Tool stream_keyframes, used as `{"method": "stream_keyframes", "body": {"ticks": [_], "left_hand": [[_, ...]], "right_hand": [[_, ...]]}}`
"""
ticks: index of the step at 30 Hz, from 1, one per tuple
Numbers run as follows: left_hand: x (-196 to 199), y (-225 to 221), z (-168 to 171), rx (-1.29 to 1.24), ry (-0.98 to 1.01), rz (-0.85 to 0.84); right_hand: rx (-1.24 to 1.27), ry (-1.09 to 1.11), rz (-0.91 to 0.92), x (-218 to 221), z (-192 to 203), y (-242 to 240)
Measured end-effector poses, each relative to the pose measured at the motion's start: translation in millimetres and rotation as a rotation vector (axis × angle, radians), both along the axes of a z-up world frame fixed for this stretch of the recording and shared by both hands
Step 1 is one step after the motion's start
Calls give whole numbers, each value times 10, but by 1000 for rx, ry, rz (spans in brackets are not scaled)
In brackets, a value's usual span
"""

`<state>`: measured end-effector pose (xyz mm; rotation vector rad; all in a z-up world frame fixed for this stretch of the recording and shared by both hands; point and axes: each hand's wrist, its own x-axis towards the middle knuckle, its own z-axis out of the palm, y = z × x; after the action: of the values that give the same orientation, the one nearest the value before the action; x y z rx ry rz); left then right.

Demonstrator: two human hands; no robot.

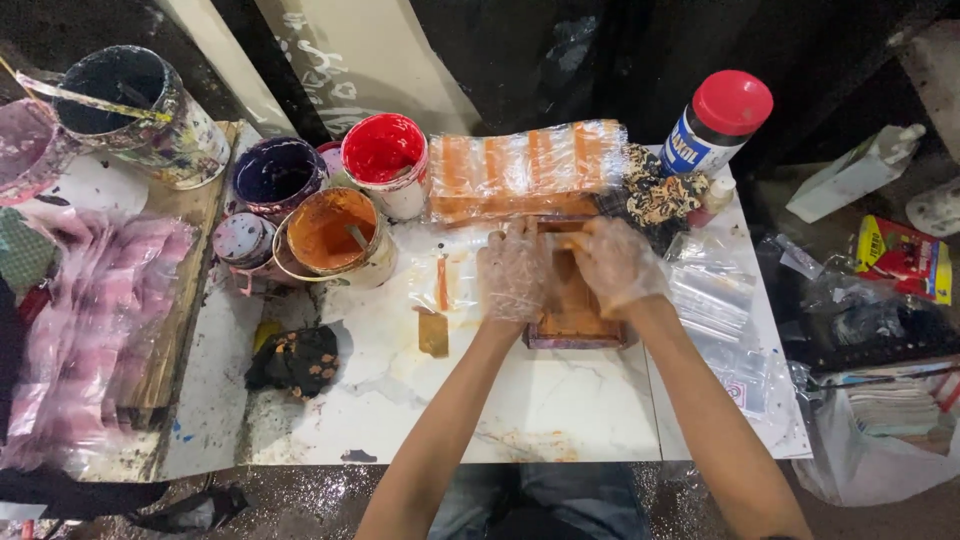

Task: Using a squeegee to apply ink through a screen onto small plastic bags.

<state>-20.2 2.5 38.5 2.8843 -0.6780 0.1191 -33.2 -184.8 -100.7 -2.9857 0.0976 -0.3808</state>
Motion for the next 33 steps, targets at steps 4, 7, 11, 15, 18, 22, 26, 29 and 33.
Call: {"method": "stream_keyframes", "body": {"ticks": [4,7,11,15,18,22,26,29,33], "left_hand": [[96,-39,-193,16,1,-11],[68,-15,-65,16,-5,-14],[188,-51,-415,8,-24,-18],[30,11,45,19,2,-14],[29,25,30,3,-17,-21],[110,-3,-261,9,4,-28],[-8,48,104,-8,7,-32],[-11,46,69,-39,7,-25],[159,-58,-351,-65,-45,-5]], "right_hand": [[-461,83,-19,301,-793,-233],[-458,164,18,-46,-649,-13],[-610,727,234,-747,521,473],[-824,655,351,-921,243,209],[-189,-116,550,-847,-377,-238],[272,441,249,-738,-79,-202],[265,398,170,-543,-230,-198],[160,489,10,-498,786,246],[268,435,91,-146,370,10]]}}
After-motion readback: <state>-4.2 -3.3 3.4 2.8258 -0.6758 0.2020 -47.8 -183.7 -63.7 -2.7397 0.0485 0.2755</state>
